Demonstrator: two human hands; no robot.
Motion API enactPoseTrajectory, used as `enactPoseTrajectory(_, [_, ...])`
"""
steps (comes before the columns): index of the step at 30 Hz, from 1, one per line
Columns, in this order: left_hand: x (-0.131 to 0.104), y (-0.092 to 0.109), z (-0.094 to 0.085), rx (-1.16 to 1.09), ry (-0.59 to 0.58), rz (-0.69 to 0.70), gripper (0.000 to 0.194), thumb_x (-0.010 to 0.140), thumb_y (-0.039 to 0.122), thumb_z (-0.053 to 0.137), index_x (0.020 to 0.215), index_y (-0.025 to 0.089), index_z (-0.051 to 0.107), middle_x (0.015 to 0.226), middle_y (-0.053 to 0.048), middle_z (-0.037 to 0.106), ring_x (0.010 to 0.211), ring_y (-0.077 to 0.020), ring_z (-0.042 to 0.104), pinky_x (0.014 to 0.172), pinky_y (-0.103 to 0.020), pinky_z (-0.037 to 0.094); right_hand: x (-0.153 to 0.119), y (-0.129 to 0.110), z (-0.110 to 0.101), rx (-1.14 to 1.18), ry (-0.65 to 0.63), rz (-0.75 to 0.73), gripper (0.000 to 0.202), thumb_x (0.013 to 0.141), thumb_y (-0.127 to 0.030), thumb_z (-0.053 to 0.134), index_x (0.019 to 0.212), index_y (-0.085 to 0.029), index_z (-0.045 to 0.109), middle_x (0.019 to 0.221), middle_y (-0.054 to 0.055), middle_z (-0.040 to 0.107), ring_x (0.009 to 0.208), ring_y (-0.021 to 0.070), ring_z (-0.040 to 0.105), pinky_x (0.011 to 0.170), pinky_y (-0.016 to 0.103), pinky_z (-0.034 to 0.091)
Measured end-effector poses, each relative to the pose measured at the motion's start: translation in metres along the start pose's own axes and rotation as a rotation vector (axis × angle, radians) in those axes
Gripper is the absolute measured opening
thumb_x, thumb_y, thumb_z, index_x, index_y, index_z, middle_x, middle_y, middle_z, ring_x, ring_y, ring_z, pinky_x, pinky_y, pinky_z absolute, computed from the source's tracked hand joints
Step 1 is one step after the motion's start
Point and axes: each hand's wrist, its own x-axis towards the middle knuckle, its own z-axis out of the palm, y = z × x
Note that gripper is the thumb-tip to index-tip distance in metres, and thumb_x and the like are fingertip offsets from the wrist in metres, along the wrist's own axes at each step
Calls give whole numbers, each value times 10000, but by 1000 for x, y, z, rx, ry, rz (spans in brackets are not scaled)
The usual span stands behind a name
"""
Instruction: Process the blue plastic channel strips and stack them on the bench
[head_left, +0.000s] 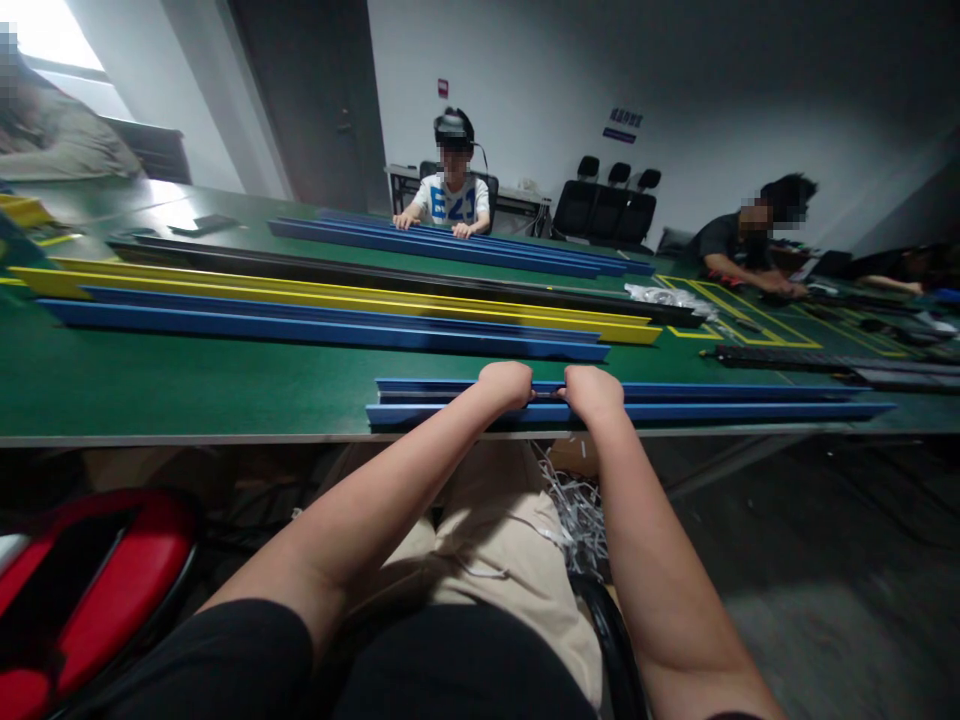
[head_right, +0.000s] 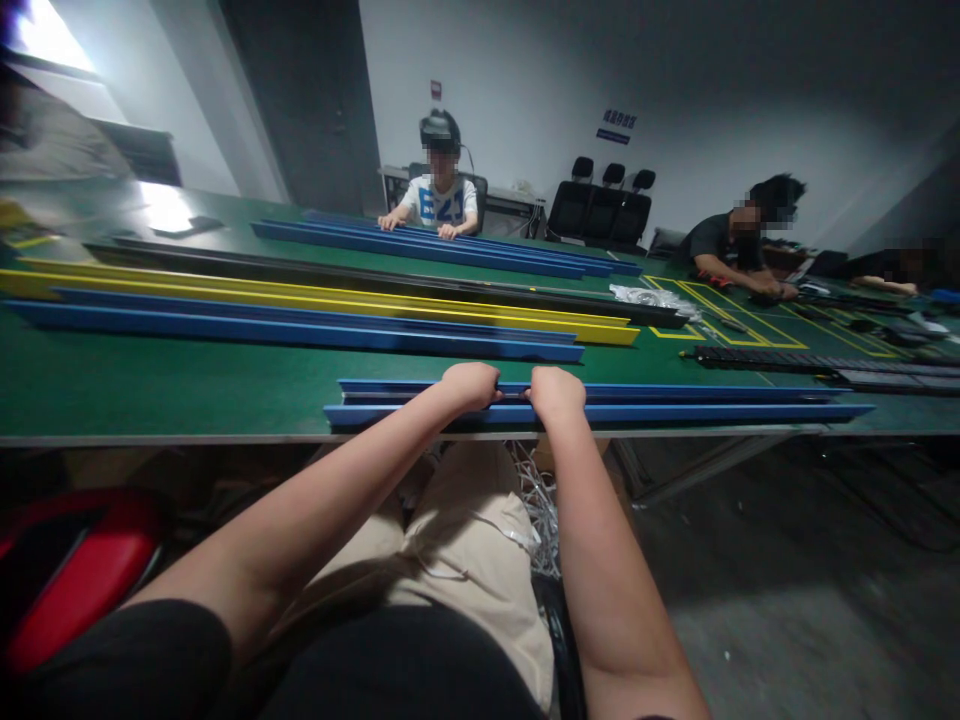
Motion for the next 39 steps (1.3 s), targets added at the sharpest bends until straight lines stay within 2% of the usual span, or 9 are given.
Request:
enactPoseTrajectory(6, [-14, -18, -1, 31, 13, 41, 414, 897, 493, 582, 1074, 164, 759, 1090, -180, 758, 1012, -311, 721, 840, -360, 568, -10, -20, -7, 24, 19, 6, 283, 871, -392, 686, 1064, -195, 747, 1081, 162, 747, 1029, 306, 715, 863, 392, 544])
enactPoseTrajectory(14, [-60, -92, -5, 115, 24, 72, 412, 893, 528, 552, 1017, 190, 751, 1041, -145, 763, 951, -283, 723, 772, -315, 539, -23, -97, -18, 116, 29, -56, 287, 879, -349, 683, 1069, -150, 765, 1092, 194, 743, 1016, 280, 719, 884, 370, 537])
enactPoseTrajectory(18, [-71, -108, -11, 135, 9, 53, 399, 893, 521, 548, 1013, 196, 747, 1021, -135, 765, 931, -272, 719, 750, -307, 527, -24, -112, -22, 134, 16, -81, 309, 882, -375, 682, 1072, -148, 768, 1092, 201, 741, 1007, 280, 716, 869, 366, 534])
enactPoseTrajectory(21, [-70, -106, -11, 116, 0, 31, 400, 885, 524, 551, 1036, 210, 747, 1036, -128, 766, 936, -270, 716, 750, -307, 525, -22, -96, -23, 135, 17, -184, 358, 885, -473, 670, 1091, -194, 761, 1101, 161, 748, 1031, 267, 699, 875, 346, 520])
enactPoseTrajectory(25, [-66, -104, -8, 88, -26, 2, 403, 872, 525, 563, 1063, 222, 748, 1058, -122, 767, 941, -265, 714, 760, -306, 527, -15, -47, -29, 228, 12, -377, 349, 881, -512, 669, 1138, -289, 746, 1102, 59, 761, 1023, 214, 686, 851, 272, 493])
enactPoseTrajectory(28, [-64, -106, -7, 86, -33, -8, 410, 863, 525, 574, 1081, 220, 741, 1076, -124, 765, 953, -269, 712, 768, -309, 533, -6, -8, -33, 222, 30, -327, 313, 882, -500, 662, 1067, -272, 774, 1078, 54, 765, 1024, 219, 681, 863, 267, 479])
enactPoseTrajectory(32, [-62, -108, -6, 81, -37, -11, 415, 861, 516, 568, 1089, 211, 732, 1083, -133, 761, 956, -284, 711, 762, -328, 540, 6, 29, -27, 206, -67, -242, 365, 853, -487, 688, 1115, -249, 774, 1139, 67, 756, 1051, 231, 680, 883, 270, 481])
enactPoseTrajectory(35, [-62, -108, -5, 72, -46, -15, 427, 864, 535, 560, 1086, 211, 727, 1085, -133, 760, 958, -289, 711, 763, -333, 543, 13, 40, -15, 166, -127, -176, 453, 825, -499, 714, 1192, -236, 749, 1205, 90, 735, 1091, 245, 674, 892, 280, 486])
enactPoseTrajectory(39, [-62, -108, -5, 73, -51, -24, 428, 864, 551, 564, 1083, 220, 722, 1096, -124, 759, 970, -275, 710, 772, -315, 541, 17, 36, -2, 80, -166, -129, 457, 828, -540, 697, 1175, -248, 750, 1148, 104, 749, 1053, 247, 686, 868, 298, 490])
